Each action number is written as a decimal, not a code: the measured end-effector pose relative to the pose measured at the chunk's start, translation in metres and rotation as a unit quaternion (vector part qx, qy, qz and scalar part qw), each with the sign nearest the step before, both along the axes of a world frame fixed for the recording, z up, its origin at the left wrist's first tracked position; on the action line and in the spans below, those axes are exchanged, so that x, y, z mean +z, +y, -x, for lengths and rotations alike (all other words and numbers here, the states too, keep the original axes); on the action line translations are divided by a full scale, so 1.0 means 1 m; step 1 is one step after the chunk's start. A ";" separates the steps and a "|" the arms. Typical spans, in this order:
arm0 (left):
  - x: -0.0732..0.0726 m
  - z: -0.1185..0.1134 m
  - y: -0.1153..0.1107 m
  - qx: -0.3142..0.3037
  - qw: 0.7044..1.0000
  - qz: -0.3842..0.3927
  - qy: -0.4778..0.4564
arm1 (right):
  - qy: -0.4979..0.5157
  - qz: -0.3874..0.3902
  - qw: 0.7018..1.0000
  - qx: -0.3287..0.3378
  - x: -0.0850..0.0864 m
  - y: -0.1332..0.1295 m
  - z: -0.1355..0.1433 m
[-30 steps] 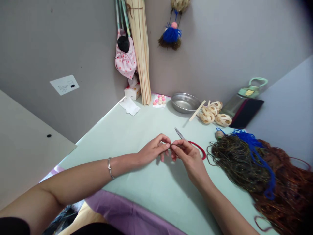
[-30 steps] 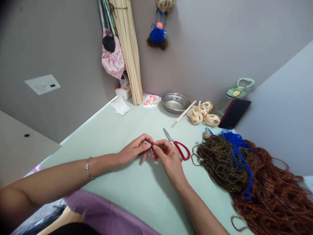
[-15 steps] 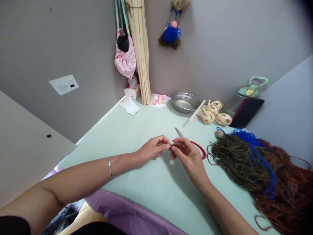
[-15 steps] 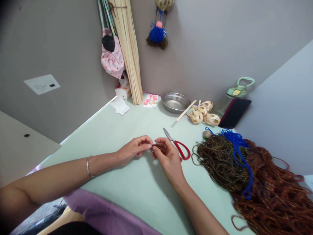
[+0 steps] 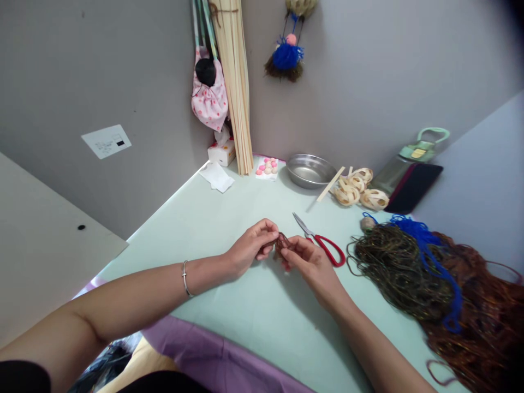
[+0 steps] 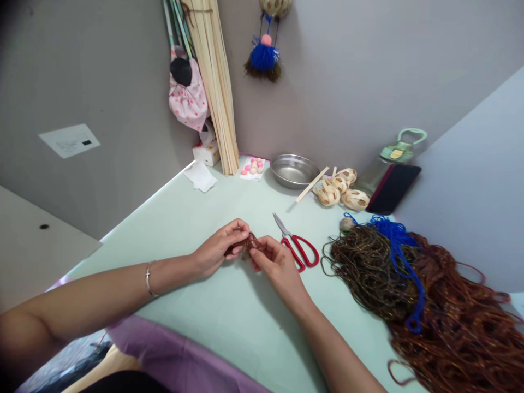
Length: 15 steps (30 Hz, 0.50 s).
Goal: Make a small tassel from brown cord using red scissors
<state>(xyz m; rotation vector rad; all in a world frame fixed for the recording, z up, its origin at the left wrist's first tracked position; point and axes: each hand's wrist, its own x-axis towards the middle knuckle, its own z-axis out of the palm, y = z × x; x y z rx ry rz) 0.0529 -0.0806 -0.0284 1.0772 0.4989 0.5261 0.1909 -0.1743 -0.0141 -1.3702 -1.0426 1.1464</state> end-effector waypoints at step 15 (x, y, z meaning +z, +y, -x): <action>-0.008 -0.001 0.002 -0.055 0.994 -0.091 0.033 | -0.063 -0.031 0.995 -0.065 -0.004 0.002 -0.014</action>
